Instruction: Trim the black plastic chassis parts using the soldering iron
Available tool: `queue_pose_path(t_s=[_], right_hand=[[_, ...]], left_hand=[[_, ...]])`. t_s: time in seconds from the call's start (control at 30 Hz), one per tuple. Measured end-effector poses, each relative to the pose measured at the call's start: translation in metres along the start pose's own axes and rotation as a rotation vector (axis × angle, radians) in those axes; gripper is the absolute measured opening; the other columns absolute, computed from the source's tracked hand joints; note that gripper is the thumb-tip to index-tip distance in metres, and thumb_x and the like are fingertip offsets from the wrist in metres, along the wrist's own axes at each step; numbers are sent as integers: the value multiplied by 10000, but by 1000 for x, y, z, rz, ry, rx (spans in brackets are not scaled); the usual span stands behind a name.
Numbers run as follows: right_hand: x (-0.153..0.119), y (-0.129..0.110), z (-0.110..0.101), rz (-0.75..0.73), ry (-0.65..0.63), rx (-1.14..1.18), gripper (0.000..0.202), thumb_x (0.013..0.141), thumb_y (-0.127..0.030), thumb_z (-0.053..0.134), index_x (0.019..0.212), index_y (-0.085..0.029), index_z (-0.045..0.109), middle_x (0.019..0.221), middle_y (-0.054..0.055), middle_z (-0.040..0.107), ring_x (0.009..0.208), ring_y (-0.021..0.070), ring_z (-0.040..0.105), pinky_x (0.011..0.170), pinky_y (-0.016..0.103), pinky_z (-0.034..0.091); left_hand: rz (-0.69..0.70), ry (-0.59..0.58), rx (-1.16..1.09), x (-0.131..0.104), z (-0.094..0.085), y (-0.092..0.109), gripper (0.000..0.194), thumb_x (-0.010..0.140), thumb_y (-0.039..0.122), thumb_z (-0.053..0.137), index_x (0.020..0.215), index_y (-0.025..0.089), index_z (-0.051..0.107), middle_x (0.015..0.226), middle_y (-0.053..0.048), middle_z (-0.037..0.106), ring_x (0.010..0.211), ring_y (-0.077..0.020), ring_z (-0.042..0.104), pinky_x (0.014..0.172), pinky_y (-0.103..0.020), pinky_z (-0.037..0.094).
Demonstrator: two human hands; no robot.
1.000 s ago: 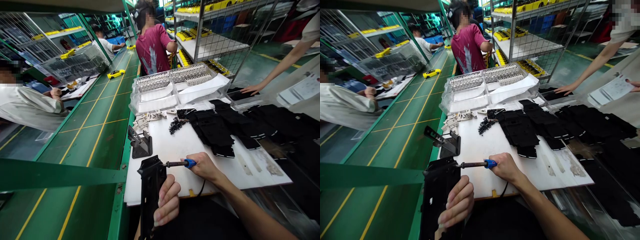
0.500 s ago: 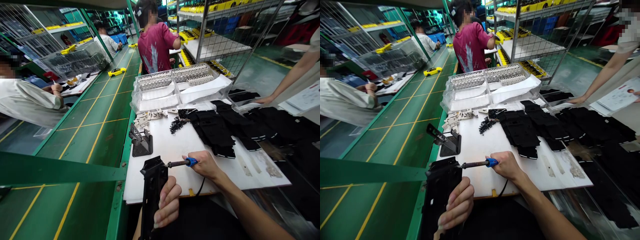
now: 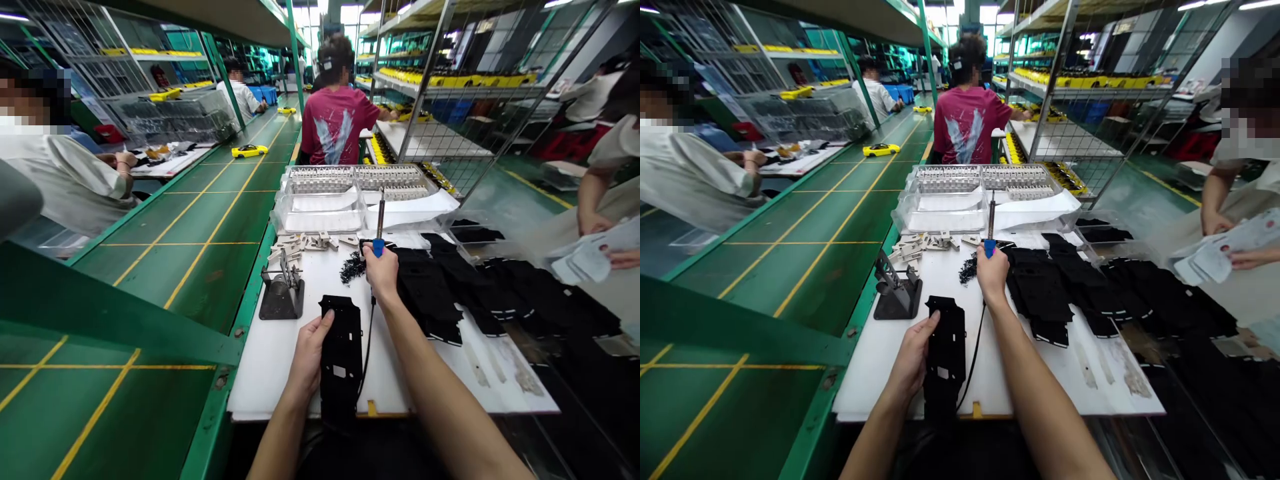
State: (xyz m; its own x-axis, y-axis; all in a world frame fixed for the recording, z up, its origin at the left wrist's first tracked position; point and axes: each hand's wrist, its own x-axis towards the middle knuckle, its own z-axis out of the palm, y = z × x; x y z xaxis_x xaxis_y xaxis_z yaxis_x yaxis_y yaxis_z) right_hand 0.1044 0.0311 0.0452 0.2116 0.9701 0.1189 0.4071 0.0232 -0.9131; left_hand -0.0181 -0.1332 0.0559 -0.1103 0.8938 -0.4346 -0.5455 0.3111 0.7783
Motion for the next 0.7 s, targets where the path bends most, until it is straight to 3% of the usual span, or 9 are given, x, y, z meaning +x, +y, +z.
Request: queue_pose_path(t_s=[0.13,0.3,0.5,0.7], right_hand=[[33,7,18,126,26,-188,138,816,-250,623,855,-145,704,809,120,693,849,256,649,726,318,464],[34,32,26,147,-66,-288,234,928,-352,579,1055,-162,629,1054,54,652,887,162,635,795,363,532],[28,32,33,48,-98,-278,101,737,-276,647,719,-191,700,662,49,695,728,230,652,667,288,448],[24,30,29,16,-107,-245,240,742,-339,564,791,-180,736,555,31,667,582,211,627,555,271,412]], left_hand=[[-11,-29,133,3,-12,-12,437,706,543,737,770,119,651,636,-31,657,562,-151,610,523,-234,450],[19,-17,165,5,-27,-17,470,708,580,714,786,123,639,649,-34,641,583,-160,600,520,-243,437],[-2,-18,134,9,-34,-18,463,736,578,691,817,126,634,680,-37,635,607,-159,592,552,-251,446],[16,-18,204,10,-39,-23,473,737,610,666,762,145,582,624,3,553,563,-129,517,515,-232,388]])
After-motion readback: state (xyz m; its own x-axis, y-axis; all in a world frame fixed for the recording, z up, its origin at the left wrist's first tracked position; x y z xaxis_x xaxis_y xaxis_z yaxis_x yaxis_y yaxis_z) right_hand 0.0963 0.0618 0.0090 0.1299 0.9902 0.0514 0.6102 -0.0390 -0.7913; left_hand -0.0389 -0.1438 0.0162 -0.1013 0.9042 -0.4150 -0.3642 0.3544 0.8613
